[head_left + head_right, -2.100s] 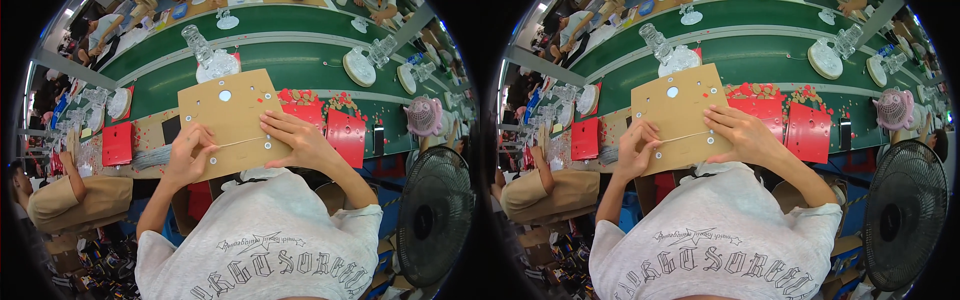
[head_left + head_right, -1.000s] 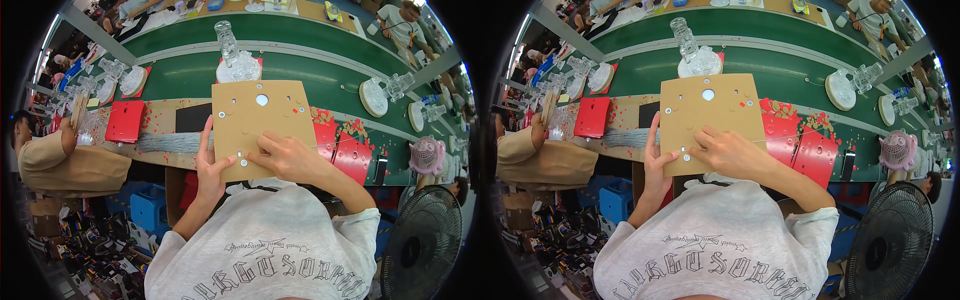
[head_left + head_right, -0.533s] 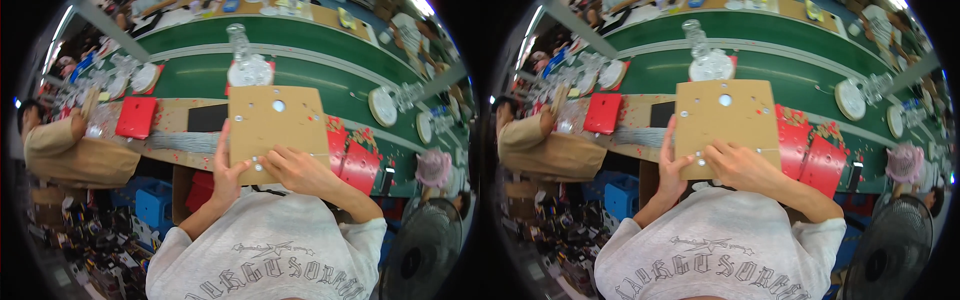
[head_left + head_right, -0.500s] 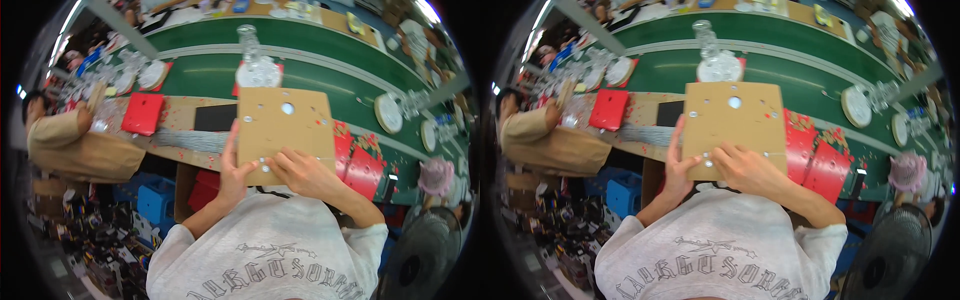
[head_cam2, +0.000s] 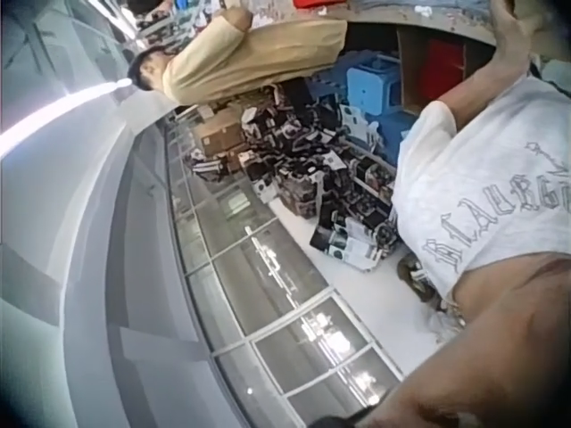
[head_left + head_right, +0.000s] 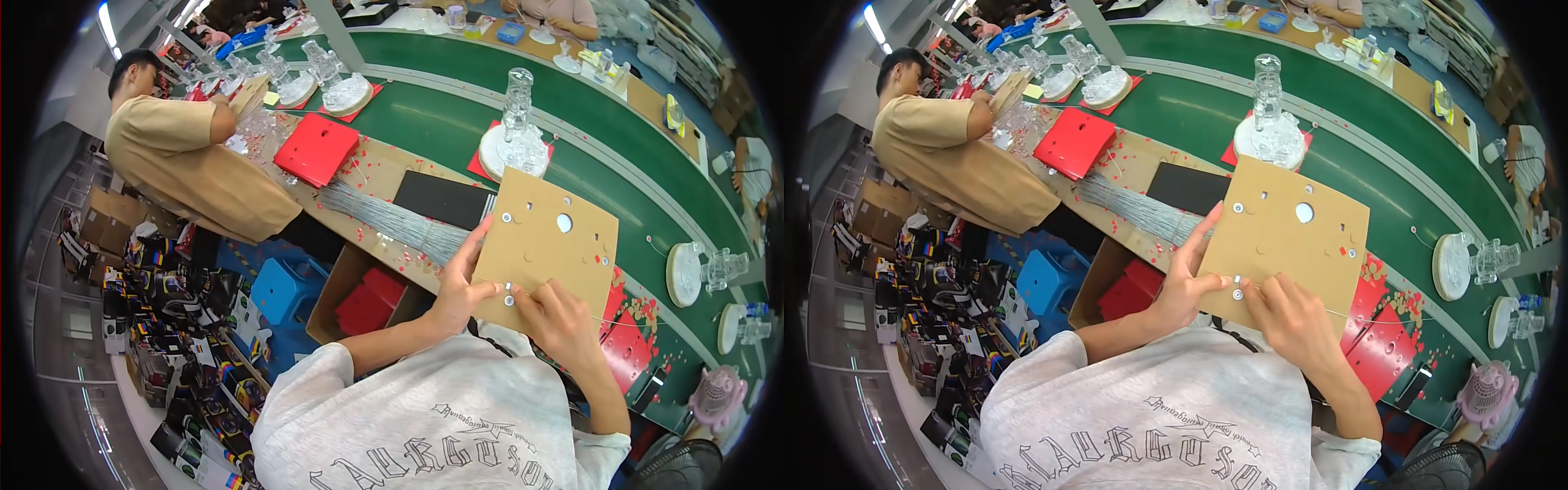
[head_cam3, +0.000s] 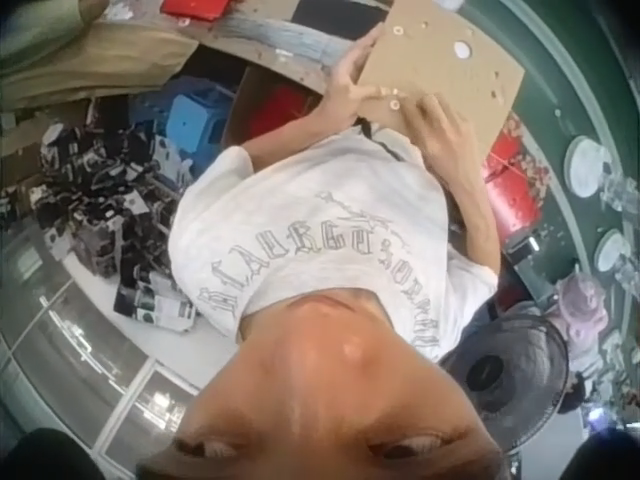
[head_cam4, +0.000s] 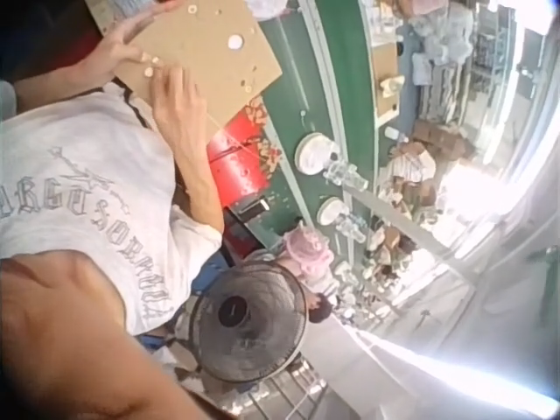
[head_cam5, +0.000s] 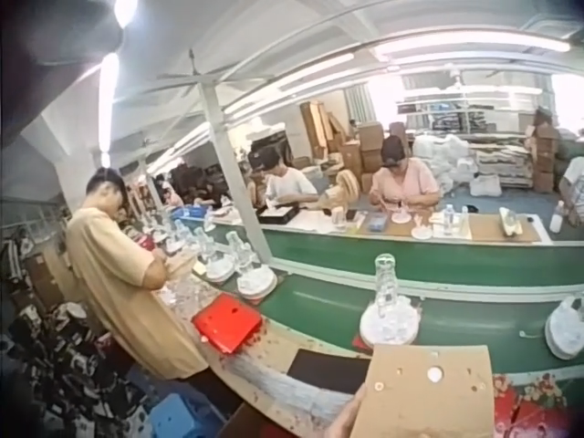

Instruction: Manually assemble small circular components onto a lighting fixture base using a cardboard template on a factory assembly line.

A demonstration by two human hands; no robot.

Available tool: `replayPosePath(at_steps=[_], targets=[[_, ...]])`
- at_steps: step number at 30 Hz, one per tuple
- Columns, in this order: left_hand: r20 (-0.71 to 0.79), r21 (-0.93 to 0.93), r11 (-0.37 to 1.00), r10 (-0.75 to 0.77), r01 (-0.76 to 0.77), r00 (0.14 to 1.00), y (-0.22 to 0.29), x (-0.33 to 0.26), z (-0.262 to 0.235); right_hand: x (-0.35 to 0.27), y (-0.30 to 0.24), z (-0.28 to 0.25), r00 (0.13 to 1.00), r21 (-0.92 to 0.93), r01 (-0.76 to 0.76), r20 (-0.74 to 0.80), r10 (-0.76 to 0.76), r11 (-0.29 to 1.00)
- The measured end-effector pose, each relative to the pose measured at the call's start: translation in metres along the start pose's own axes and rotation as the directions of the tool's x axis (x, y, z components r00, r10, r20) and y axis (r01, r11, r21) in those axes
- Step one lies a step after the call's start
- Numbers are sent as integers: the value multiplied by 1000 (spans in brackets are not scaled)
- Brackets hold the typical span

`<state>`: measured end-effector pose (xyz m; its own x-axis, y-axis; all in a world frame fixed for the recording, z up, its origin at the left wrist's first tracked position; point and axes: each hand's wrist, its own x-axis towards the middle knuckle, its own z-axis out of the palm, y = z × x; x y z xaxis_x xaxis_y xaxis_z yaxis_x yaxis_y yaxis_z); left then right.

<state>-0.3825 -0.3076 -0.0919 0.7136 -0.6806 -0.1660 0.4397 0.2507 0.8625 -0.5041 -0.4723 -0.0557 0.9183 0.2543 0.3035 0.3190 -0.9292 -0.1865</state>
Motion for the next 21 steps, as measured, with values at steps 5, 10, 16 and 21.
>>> replayPosePath(at_steps=[5,10,16,21], targets=[[28,74,997,28,-30,999,10,9,3,5,19,-9,997,108,-8,-73,16,994],[-10,35,999,37,-36,999,13,7,4,4,11,1,996,178,-58,-57,69,982],[-27,9,999,-51,51,998,6,3,4,1,13,9,990,-36,92,-108,-96,995],[-34,3,998,-68,68,997,8,4,6,-1,15,14,989,-2,87,-123,-87,996]])
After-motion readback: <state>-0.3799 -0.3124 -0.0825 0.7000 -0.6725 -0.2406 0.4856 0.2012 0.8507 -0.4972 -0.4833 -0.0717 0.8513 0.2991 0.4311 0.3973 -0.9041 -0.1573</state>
